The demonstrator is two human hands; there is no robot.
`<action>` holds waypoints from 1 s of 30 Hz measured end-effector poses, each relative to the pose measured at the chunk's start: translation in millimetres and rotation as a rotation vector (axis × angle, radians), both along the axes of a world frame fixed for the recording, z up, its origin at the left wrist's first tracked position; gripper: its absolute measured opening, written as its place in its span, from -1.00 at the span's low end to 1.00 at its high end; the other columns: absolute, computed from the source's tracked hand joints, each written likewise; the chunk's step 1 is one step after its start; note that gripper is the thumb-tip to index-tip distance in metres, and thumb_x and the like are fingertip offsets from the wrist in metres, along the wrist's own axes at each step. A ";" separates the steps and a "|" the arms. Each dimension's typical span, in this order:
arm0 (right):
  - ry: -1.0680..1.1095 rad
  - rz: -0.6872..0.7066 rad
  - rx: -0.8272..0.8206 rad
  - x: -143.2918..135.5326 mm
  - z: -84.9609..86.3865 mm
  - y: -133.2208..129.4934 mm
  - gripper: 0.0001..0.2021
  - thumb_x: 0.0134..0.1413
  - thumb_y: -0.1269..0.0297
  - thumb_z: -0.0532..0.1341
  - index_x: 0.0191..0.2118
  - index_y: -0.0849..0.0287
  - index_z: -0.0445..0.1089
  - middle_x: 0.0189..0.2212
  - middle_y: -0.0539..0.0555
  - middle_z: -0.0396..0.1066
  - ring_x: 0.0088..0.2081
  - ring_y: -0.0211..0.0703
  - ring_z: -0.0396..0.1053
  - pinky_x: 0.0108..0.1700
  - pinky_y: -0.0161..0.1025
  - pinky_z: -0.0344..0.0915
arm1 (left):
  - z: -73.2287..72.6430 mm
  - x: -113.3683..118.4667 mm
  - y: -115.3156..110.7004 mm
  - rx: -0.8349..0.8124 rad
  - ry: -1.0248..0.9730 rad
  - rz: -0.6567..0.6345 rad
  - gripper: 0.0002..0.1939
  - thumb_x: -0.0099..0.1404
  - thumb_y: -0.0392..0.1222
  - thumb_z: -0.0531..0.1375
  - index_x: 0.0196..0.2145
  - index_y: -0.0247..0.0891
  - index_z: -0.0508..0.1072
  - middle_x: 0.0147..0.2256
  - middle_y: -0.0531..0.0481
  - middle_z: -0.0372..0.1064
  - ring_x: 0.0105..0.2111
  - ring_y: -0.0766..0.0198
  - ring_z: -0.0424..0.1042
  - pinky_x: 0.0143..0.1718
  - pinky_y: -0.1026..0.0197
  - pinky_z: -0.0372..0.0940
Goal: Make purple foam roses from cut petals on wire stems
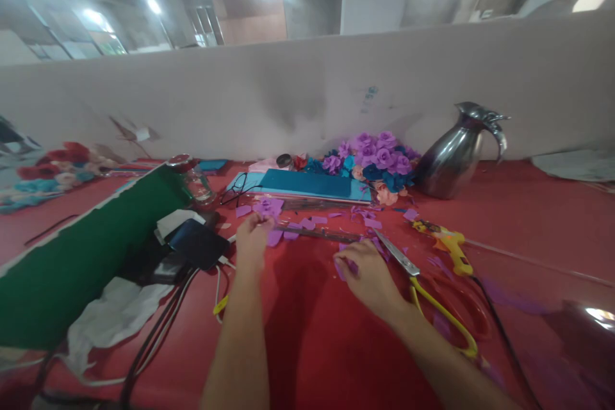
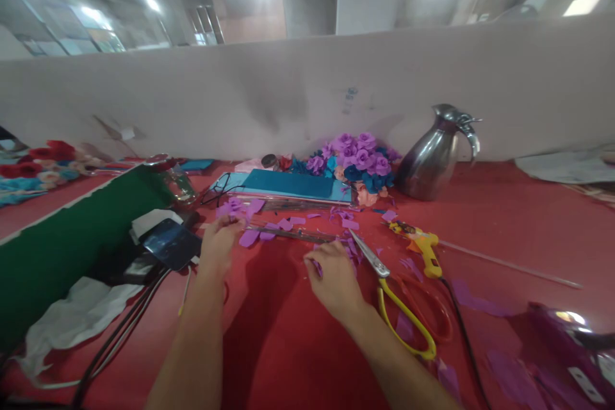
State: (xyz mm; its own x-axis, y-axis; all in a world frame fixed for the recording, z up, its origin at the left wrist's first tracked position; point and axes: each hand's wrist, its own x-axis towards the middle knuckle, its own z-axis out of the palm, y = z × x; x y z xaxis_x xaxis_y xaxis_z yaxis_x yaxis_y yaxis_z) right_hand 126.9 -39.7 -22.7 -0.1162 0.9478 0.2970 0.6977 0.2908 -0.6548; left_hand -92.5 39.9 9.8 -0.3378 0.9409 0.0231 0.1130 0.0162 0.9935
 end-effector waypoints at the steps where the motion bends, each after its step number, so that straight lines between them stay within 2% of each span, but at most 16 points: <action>1: 0.132 0.016 -0.040 -0.4 1.9 -0.4 -0.82 0.13 0.33 0.12 -0.33 0.11 0.50 -0.34 0.08 0.51 -0.23 -0.07 0.36 -0.08 -0.10 0.21 | 2.9 7.3 -2.7 -0.029 -0.075 -0.084 -0.86 -0.10 -0.21 0.20 -0.60 -0.23 0.27 -0.68 0.17 0.08 -0.69 0.45 0.00 -0.60 0.31 -0.04; 2: 0.289 0.032 -0.092 -0.8 4.3 -0.9 -0.83 0.12 0.28 0.14 -0.28 0.11 0.49 -0.32 0.08 0.51 -0.24 -0.09 0.38 -0.10 -0.11 0.24 | 5.7 15.0 -5.9 -0.067 -0.131 -0.179 -0.85 -0.14 -0.22 0.22 -0.61 -0.24 0.28 -0.70 0.20 0.03 -0.72 0.49 -0.08 -0.64 0.32 -0.10; 4: 0.609 0.061 -0.207 -1.1 10.0 -1.5 -0.76 0.08 0.19 0.18 -0.13 0.08 0.43 -0.22 0.08 0.48 -0.22 -0.12 0.40 -0.13 -0.16 0.29 | 9.7 30.0 -12.7 -0.184 -0.415 -0.446 -0.81 -0.19 -0.29 0.25 -0.59 -0.26 0.27 -0.68 0.22 0.04 -0.75 0.57 -0.18 -0.67 0.36 -0.21; 6: 0.845 0.080 -0.279 -1.0 15.2 -1.3 -0.64 0.02 0.14 0.23 -0.02 0.05 0.37 -0.14 0.08 0.45 -0.17 -0.15 0.40 -0.14 -0.21 0.31 | 10.6 43.0 -18.9 -0.287 -0.539 -0.600 -0.80 -0.20 -0.32 0.27 -0.56 -0.28 0.31 -0.68 0.24 0.03 -0.76 0.61 -0.23 -0.69 0.37 -0.30; 8: 0.967 0.073 -0.303 -0.5 17.8 0.1 -0.62 -0.02 0.11 0.27 -0.04 0.04 0.37 -0.13 0.07 0.44 -0.15 -0.16 0.39 -0.14 -0.23 0.31 | 8.1 53.7 -23.6 -0.356 -0.561 -0.691 -0.80 -0.17 -0.31 0.30 -0.54 -0.30 0.35 -0.70 0.25 0.03 -0.77 0.62 -0.24 -0.69 0.36 -0.32; 11: 1.031 0.011 -0.284 0.3 15.0 4.2 -0.71 -0.08 0.09 0.32 -0.23 0.11 0.45 -0.28 0.06 0.48 -0.26 -0.18 0.39 -0.20 -0.24 0.29 | 0.8 67.2 -28.9 -0.405 -0.533 -0.785 -0.77 -0.15 -0.26 0.35 -0.55 -0.32 0.36 -0.75 0.26 -0.02 -0.77 0.60 -0.21 -0.70 0.36 -0.30; 15: 1.039 -0.090 -0.237 1.8 7.0 9.2 -0.75 -0.15 0.09 0.35 -0.42 0.18 0.46 -0.51 0.00 0.42 -0.45 -0.23 0.30 -0.35 -0.27 0.25 | -7.1 84.4 -37.6 -0.348 -0.562 -0.700 -0.68 -0.10 -0.09 0.40 -0.56 -0.28 0.34 -0.78 0.29 -0.08 -0.78 0.57 -0.21 -0.70 0.36 -0.23; 18: 1.104 -0.130 -0.226 3.3 5.4 10.6 -0.74 -0.16 0.09 0.36 -0.43 0.19 0.46 -0.54 -0.02 0.40 -0.47 -0.25 0.28 -0.38 -0.29 0.23 | -9.9 94.8 -43.0 -0.270 -0.554 -0.611 -0.63 -0.19 -0.10 0.44 -0.44 -0.29 0.43 -0.67 0.20 0.19 -0.72 0.54 0.02 -0.64 0.38 -0.04; 20: 1.139 -0.126 -0.229 4.5 6.0 10.7 -0.75 -0.18 0.11 0.37 -0.42 0.19 0.46 -0.55 -0.03 0.40 -0.47 -0.25 0.28 -0.38 -0.29 0.23 | -11.1 98.5 -44.0 -0.219 -0.503 -0.566 -0.64 -0.20 -0.13 0.44 -0.44 -0.31 0.46 -0.57 0.12 0.32 -0.65 0.50 0.14 -0.58 0.37 0.04; 25: 1.117 -0.169 -0.248 2.0 5.6 11.3 -0.74 -0.28 0.12 0.39 -0.48 0.17 0.41 -0.59 -0.06 0.37 -0.52 -0.25 0.29 -0.42 -0.28 0.22 | -11.0 98.2 -41.1 -0.127 -0.443 -0.442 -0.75 -0.12 -0.15 0.39 -0.50 -0.30 0.46 -0.63 0.16 0.25 -0.66 0.50 0.06 -0.58 0.35 0.00; 30: 0.967 -0.165 -0.179 4.5 10.1 15.4 -0.79 -0.18 0.12 0.31 -0.48 0.16 0.39 -0.61 -0.06 0.35 -0.53 -0.26 0.27 -0.42 -0.29 0.21 | -5.7 94.0 -37.8 -0.088 -0.372 -0.425 -0.76 -0.13 -0.13 0.38 -0.53 -0.30 0.47 -0.60 0.13 0.28 -0.60 0.46 0.11 -0.55 0.34 0.04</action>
